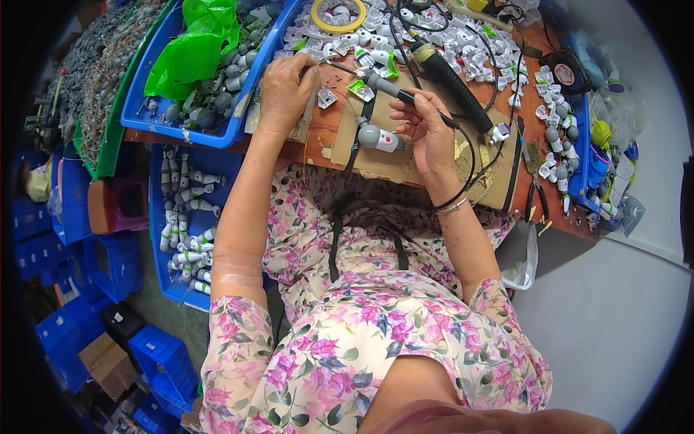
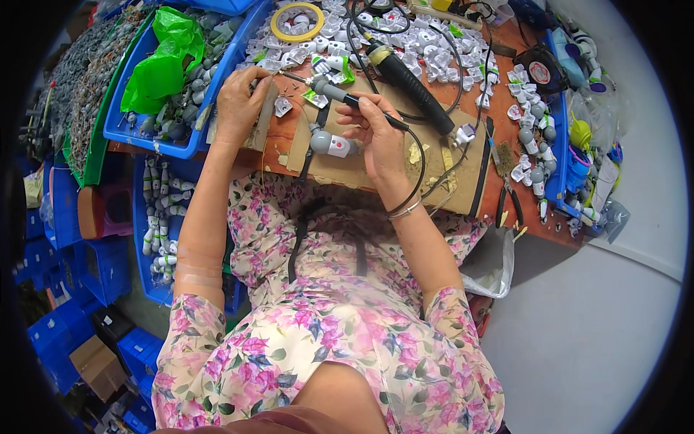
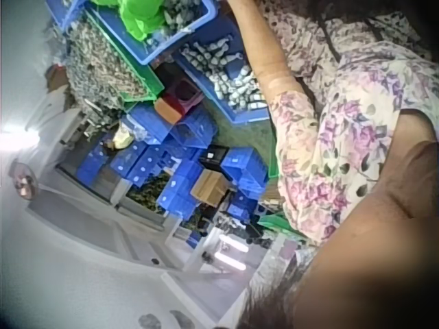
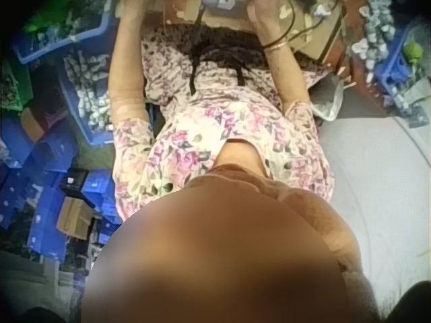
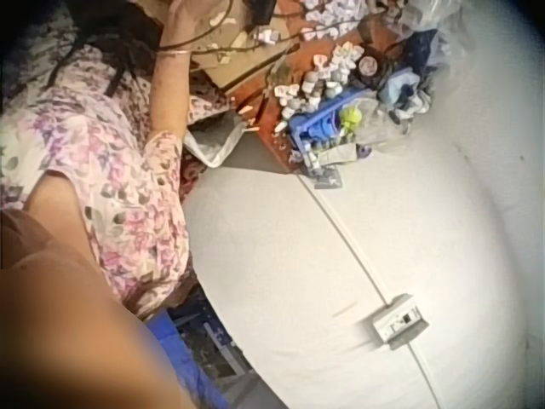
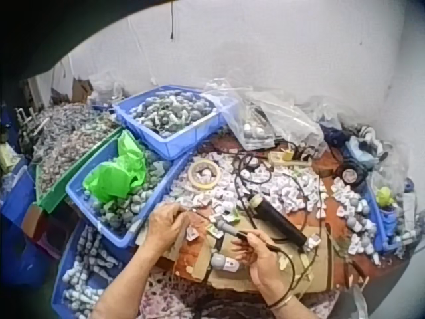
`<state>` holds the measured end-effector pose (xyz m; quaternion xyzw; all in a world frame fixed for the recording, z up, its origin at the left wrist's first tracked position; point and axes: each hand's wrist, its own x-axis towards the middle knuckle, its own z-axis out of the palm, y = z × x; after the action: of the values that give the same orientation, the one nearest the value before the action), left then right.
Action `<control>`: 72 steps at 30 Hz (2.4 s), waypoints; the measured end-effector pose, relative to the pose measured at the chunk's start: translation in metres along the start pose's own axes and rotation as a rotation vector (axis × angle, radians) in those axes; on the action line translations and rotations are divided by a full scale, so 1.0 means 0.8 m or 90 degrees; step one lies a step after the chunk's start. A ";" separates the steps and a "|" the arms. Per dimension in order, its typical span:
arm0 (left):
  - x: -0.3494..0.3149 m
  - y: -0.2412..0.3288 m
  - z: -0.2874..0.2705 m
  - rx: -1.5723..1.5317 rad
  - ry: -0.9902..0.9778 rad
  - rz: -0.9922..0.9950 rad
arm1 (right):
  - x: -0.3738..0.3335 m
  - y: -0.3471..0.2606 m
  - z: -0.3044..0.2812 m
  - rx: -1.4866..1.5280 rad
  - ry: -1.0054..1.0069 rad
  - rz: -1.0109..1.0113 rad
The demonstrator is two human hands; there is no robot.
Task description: Soldering small electronic parts and assembling them at a workbench.
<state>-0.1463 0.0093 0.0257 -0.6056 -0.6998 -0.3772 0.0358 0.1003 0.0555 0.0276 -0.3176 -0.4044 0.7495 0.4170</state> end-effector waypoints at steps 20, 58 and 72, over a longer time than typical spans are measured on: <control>0.008 0.029 -0.002 0.032 0.095 0.060 | -0.089 -0.109 -0.092 -0.149 0.070 -0.270; -0.070 0.160 0.104 0.050 -0.089 0.236 | -0.047 0.014 -0.102 -0.791 -0.063 -0.592; -0.091 0.159 0.118 -0.052 0.045 0.186 | -0.055 0.024 -0.103 -0.899 -0.060 -0.534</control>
<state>0.0224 0.0015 -0.0172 -0.6885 -0.5862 -0.4174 0.0903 0.1803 0.0384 -0.0221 -0.2958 -0.8827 0.1132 0.3471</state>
